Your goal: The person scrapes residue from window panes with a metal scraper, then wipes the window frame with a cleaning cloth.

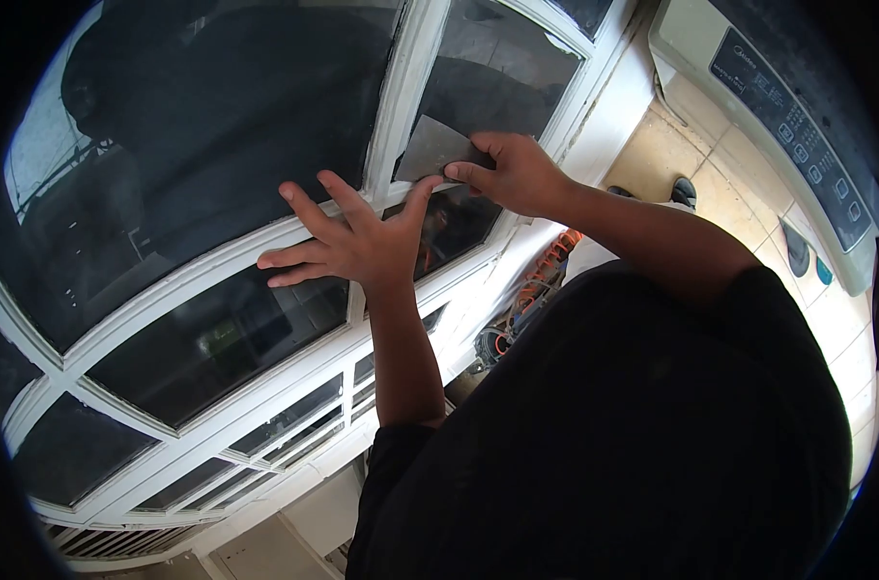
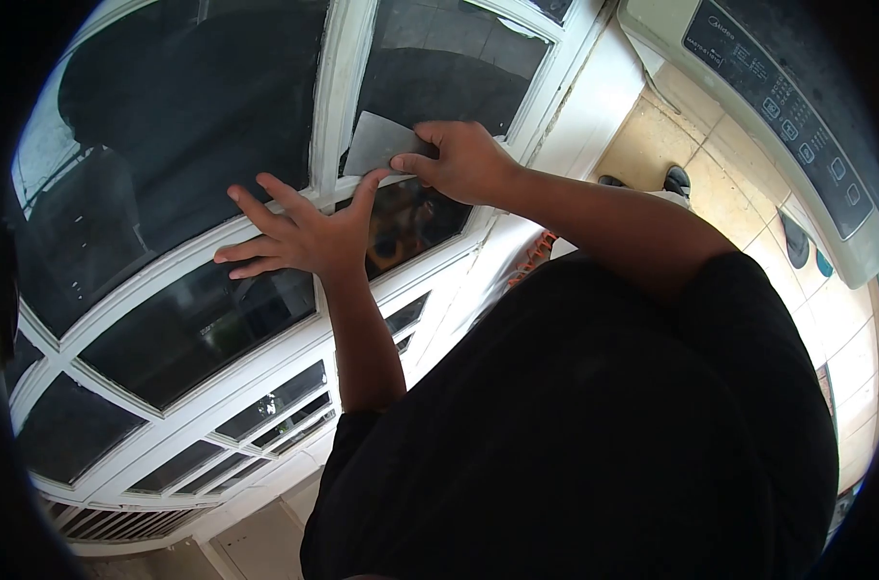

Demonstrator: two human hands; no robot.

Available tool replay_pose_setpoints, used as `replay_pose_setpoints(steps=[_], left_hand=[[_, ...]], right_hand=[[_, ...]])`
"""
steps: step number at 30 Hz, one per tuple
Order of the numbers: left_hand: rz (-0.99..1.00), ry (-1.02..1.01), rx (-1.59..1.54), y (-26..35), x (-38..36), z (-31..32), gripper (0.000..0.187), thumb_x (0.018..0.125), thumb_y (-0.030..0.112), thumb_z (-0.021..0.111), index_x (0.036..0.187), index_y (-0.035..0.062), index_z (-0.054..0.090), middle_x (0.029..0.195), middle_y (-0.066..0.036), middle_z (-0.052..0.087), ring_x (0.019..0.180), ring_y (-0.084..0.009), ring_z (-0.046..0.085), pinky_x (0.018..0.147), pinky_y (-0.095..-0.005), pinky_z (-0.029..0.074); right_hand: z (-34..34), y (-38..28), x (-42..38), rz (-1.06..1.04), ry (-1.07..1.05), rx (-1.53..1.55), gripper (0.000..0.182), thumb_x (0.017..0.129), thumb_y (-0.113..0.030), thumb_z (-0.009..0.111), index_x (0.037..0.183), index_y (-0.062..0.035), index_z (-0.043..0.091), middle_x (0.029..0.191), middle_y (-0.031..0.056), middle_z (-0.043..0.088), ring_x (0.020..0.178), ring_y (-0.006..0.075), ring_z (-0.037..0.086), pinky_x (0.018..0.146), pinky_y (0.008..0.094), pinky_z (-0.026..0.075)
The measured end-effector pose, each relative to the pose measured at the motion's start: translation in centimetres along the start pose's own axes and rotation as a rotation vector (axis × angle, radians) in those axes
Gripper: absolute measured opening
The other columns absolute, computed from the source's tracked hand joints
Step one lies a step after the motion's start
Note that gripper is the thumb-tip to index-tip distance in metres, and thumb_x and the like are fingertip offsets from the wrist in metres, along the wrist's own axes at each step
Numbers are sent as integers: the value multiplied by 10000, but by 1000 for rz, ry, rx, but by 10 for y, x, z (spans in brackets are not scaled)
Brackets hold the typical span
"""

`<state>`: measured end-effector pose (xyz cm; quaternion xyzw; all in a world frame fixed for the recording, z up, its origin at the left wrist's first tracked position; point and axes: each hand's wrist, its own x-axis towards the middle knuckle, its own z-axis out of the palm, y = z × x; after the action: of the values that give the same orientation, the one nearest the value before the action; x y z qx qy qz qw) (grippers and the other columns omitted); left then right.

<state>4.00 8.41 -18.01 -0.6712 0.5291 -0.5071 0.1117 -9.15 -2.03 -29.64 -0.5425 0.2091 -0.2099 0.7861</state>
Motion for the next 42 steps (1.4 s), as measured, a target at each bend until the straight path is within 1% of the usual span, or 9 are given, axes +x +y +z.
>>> replay_pose_setpoints(steps=[4, 6, 13, 15, 16, 18, 21, 30, 42], left_hand=[[13, 0, 6, -1, -1, 1, 1218, 607, 940, 486, 1527, 176, 252, 1549, -222, 230, 1361, -616, -164, 946, -791, -127], [3, -11, 0, -1, -2, 1, 1223, 603, 941, 490, 1527, 177, 249, 1549, -222, 229, 1360, -618, -165, 945, -791, -128], [18, -2, -1, -2, -1, 1, 1229, 602, 942, 486, 1532, 180, 233, 1559, -215, 207, 1353, -625, -170, 937, -794, -139], [9, -3, -7, -1, -1, 1, 1228, 604, 942, 485, 1533, 182, 227, 1561, -212, 204, 1352, -626, -172, 935, -795, -141], [11, 0, -9, -1, -1, 2, 1226, 606, 943, 479, 1534, 184, 226, 1561, -209, 207, 1351, -627, -174, 933, -796, -143], [9, 4, -11, -2, -1, 2, 1224, 607, 944, 474, 1534, 185, 225, 1562, -206, 209, 1350, -627, -175, 931, -798, -144], [2, 5, -18, 0, -1, 1, 1221, 606, 949, 465, 1532, 187, 233, 1561, -203, 212, 1350, -626, -177, 929, -797, -148], [-3, -2, -12, 1, 0, 1, 1230, 597, 951, 473, 1533, 189, 232, 1562, -198, 209, 1355, -617, -180, 925, -799, -149], [6, -6, -13, 0, 0, 1, 1229, 598, 947, 483, 1532, 186, 239, 1569, -194, 192, 1355, -617, -181, 919, -801, -149]], right_hand=[[1, -4, -1, -18, 18, 44, 307, 908, -293, 684, 930, 10, 640, 742, 65, 657, 677, 99, 646, 612, 267, 500], [0, -8, -2, 0, -3, -47, 312, 905, -295, 689, 928, 12, 639, 733, 64, 653, 675, 100, 647, 604, 270, 497], [-9, 6, -1, 20, 6, -65, 321, 905, -310, 690, 912, 5, 632, 713, 64, 642, 661, 100, 639, 587, 287, 481], [-8, 8, -1, 24, 25, -44, 387, 894, -387, 683, 830, -10, 618, 671, 97, 649, 642, 185, 656, 624, 341, 494], [-8, 7, -1, 22, 24, -45, 387, 894, -387, 683, 830, -10, 618, 671, 97, 649, 642, 185, 656, 624, 341, 494], [-9, 3, 0, 39, 14, -125, 328, 910, -319, 682, 892, 3, 621, 695, 70, 635, 629, 99, 615, 584, 292, 478], [-6, -6, -2, -21, 39, -183, 328, 915, -319, 675, 887, 2, 615, 688, 73, 636, 625, 100, 615, 584, 297, 481], [-4, -11, -5, -31, 25, -172, 328, 919, -323, 666, 897, 0, 613, 709, 93, 656, 647, 120, 652, 587, 304, 492], [-6, -13, -2, -73, 18, -229, 326, 923, -319, 663, 905, 2, 612, 686, 86, 649, 606, 128, 620, 582, 310, 477]])
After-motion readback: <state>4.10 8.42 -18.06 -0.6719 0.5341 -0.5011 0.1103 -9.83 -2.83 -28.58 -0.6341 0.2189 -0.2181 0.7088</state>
